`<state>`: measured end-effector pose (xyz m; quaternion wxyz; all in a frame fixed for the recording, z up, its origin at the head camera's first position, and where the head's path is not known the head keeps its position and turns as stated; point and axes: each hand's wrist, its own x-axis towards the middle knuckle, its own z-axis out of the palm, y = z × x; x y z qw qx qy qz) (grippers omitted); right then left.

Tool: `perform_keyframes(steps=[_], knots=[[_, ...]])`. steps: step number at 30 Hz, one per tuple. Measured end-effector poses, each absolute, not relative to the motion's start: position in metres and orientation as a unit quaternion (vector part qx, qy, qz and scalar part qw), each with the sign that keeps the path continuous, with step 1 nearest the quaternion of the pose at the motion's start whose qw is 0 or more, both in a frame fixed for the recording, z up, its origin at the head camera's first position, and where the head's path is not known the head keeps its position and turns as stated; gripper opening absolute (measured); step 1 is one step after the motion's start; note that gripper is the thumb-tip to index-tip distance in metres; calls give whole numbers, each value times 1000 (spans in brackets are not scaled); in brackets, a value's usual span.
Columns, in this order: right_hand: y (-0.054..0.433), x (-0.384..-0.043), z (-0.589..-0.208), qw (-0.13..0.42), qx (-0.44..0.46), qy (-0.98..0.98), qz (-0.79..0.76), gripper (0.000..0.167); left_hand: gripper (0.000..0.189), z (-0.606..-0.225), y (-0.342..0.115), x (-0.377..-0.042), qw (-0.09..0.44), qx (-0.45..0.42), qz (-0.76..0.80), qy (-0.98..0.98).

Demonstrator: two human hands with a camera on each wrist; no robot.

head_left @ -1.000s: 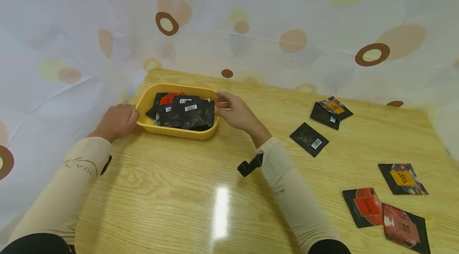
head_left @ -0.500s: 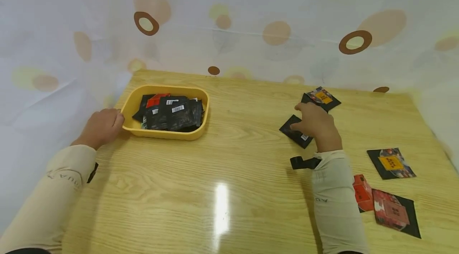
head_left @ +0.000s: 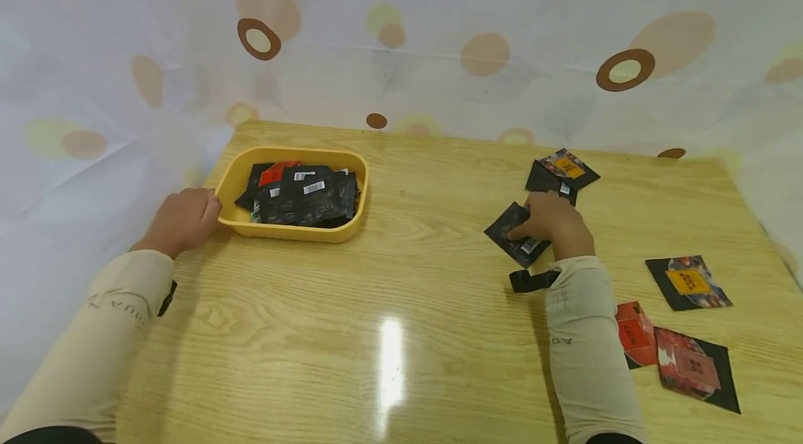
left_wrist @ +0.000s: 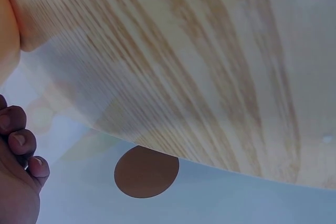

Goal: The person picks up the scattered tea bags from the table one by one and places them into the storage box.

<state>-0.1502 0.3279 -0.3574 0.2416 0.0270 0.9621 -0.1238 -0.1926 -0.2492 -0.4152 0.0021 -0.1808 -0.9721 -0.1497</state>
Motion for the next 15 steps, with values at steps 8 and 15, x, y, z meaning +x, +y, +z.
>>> perform_keyframes(steps=[8,15], knots=[[297,-147,-343,162,-67,921,-348,33,41,-414,-241,-201,-9,-184,-145,-972],[232,-153,-335,106,-13,828,-551,46,42,-414,-221,-206,-16,-212,-159,-964]])
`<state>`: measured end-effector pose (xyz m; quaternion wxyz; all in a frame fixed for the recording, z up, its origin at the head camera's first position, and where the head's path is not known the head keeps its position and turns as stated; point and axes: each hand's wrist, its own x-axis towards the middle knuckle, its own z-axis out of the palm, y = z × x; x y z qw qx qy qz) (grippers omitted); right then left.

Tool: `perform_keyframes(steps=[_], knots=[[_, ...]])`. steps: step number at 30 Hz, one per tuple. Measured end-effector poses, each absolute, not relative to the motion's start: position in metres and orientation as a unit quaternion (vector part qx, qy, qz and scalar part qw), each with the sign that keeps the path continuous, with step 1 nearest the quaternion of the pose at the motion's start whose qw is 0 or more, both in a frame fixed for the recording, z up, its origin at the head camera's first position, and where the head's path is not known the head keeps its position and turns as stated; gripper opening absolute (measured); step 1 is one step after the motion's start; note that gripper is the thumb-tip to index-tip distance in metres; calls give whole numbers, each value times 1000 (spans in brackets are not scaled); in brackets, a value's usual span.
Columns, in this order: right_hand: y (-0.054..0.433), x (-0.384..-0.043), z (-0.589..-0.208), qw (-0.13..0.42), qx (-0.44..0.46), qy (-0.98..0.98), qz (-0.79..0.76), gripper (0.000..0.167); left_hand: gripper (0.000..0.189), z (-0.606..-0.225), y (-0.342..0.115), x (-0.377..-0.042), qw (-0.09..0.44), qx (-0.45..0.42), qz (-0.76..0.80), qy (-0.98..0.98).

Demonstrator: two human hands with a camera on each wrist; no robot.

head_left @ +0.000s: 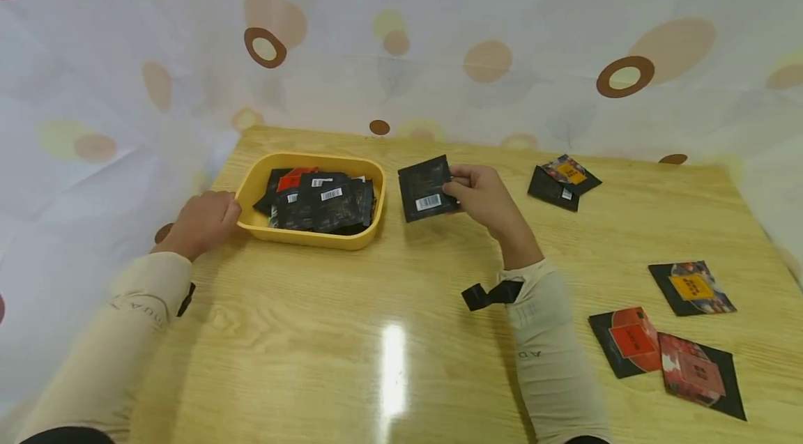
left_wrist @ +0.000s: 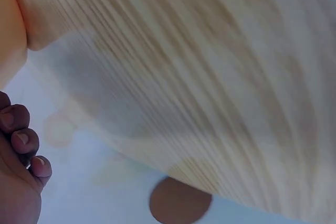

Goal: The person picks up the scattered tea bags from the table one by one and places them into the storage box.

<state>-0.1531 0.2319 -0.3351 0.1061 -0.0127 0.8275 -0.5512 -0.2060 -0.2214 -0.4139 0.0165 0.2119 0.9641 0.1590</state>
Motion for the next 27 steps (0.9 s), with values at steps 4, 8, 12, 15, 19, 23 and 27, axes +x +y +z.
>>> perform_keyframes(steps=[4,8,12,15,19,23,27], knots=[[194,-156,-343,88,12,799,-595,47,42,-419,-214,-199,8,204,158,966],[163,-157,-355,108,3,782,-614,51,42,-424,-212,-190,8,188,147,971],[148,-156,-362,152,-29,784,-601,57,43,-424,-207,-189,9,182,143,973],[156,-157,-358,147,-43,801,-578,62,45,-421,-202,-189,9,177,142,974],[205,-162,-347,68,-18,840,-538,63,44,-418,-196,-191,9,176,142,974],[282,-164,-350,-21,78,883,-462,58,43,-419,-192,-195,3,181,144,973],[345,-163,-370,-37,218,902,-370,61,42,-419,-194,-197,0,181,136,974]])
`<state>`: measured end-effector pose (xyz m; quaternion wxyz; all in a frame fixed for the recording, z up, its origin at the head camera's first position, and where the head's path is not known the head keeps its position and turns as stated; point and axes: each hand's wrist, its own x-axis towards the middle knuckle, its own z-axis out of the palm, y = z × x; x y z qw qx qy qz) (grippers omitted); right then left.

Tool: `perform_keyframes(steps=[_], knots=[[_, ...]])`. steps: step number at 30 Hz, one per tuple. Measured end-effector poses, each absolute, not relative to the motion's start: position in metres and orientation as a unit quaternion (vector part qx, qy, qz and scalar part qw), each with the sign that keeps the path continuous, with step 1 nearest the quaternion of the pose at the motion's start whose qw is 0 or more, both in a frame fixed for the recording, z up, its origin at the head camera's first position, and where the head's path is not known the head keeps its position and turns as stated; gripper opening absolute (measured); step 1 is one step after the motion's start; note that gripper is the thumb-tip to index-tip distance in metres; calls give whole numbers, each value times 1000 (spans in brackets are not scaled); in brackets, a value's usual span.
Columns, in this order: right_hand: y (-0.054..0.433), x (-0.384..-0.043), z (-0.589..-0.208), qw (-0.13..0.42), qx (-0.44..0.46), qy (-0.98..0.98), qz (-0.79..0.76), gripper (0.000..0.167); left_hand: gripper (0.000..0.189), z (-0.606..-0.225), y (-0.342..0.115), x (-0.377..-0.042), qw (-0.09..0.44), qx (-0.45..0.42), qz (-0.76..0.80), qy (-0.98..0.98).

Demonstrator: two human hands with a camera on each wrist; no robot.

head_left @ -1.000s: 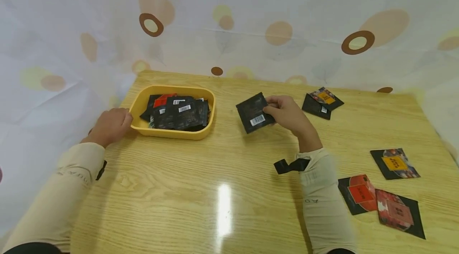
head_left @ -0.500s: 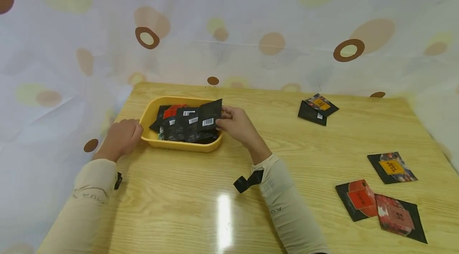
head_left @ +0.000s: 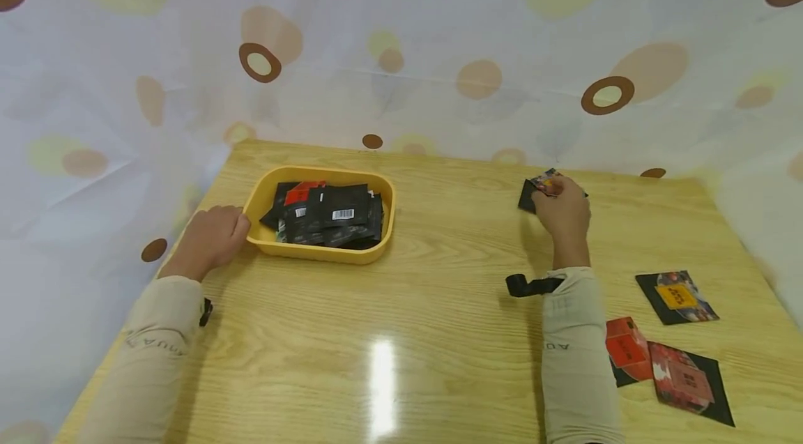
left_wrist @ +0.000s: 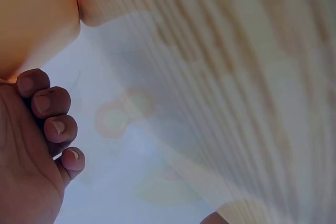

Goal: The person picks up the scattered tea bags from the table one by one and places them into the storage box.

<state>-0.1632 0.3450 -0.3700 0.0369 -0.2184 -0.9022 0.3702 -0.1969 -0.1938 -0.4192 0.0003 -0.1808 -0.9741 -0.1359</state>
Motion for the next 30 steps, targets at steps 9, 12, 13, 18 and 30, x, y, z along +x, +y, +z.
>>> perform_keyframes(steps=[9,12,13,18,30], knots=[[391,-169,-419,-28,-345,-899,268,104,42,-421,-194,-197,-9,-182,-145,-973],[390,-171,-419,-31,-339,-906,253,105,42,-421,-193,-196,-13,-178,-144,-973],[389,-172,-418,-37,-333,-908,252,102,42,-421,-193,-196,-12,-177,-140,-974],[385,-174,-404,-56,-300,-903,303,73,43,-416,-198,-194,-7,-169,-131,-977],[342,-173,-373,-8,-155,-822,548,56,44,-418,-194,-194,-14,-169,-145,-975]])
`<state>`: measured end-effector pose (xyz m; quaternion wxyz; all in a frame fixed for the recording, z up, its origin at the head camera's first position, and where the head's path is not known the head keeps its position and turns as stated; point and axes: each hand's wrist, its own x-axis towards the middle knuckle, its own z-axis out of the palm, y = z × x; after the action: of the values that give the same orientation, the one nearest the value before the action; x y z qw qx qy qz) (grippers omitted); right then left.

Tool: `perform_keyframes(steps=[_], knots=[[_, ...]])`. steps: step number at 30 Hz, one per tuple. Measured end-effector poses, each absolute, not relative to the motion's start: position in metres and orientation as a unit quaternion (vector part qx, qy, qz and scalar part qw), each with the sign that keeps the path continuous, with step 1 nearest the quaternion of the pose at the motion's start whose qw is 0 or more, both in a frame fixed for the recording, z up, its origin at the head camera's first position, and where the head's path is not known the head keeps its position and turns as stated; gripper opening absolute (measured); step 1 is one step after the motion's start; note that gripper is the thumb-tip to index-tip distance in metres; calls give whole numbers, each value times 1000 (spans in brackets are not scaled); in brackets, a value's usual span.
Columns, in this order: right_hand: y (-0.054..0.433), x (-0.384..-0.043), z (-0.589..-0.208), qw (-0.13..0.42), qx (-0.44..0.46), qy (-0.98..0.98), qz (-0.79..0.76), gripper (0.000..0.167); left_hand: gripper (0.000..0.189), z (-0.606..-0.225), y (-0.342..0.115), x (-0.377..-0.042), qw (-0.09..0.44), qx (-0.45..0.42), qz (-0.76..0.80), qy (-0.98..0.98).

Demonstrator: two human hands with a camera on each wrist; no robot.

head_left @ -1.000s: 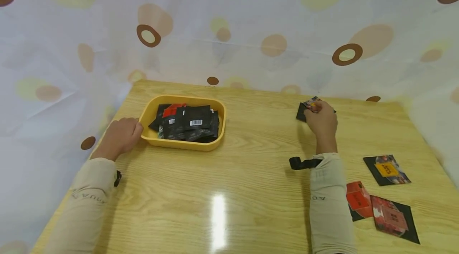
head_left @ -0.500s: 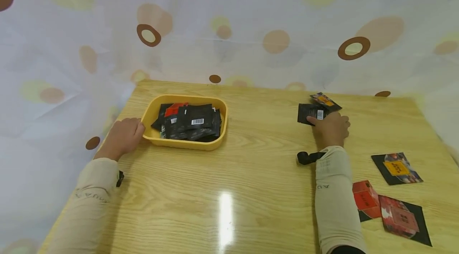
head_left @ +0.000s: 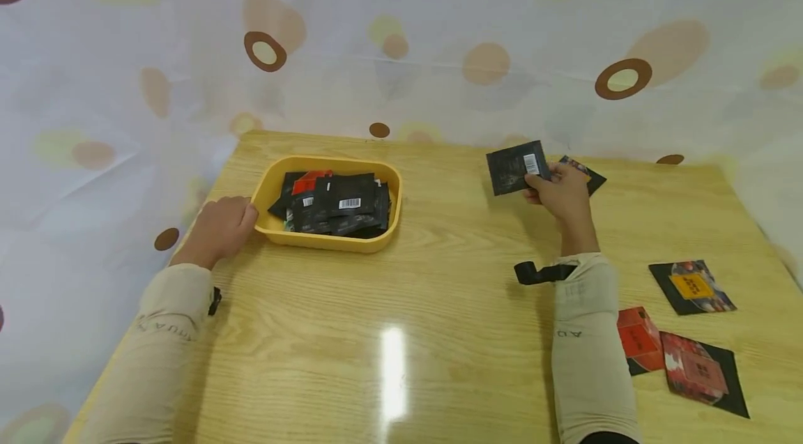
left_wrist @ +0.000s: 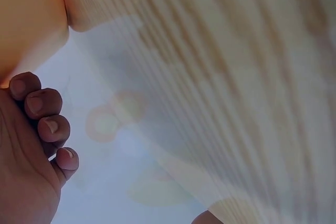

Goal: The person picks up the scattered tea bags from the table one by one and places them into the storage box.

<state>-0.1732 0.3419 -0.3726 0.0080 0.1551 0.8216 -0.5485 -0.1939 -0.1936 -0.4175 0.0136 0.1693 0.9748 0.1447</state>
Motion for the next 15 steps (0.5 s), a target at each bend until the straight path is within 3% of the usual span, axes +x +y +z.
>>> perform_keyframes(steps=[3,10,15], knots=[[309,-175,-359,37,99,806,-582,42,46,-419,-189,-196,17,177,152,972],[216,-207,-358,207,-1,770,-603,32,46,-421,-185,-202,14,176,167,970],[160,-219,-369,269,-22,777,-569,49,44,-426,-182,-202,24,175,157,972]])
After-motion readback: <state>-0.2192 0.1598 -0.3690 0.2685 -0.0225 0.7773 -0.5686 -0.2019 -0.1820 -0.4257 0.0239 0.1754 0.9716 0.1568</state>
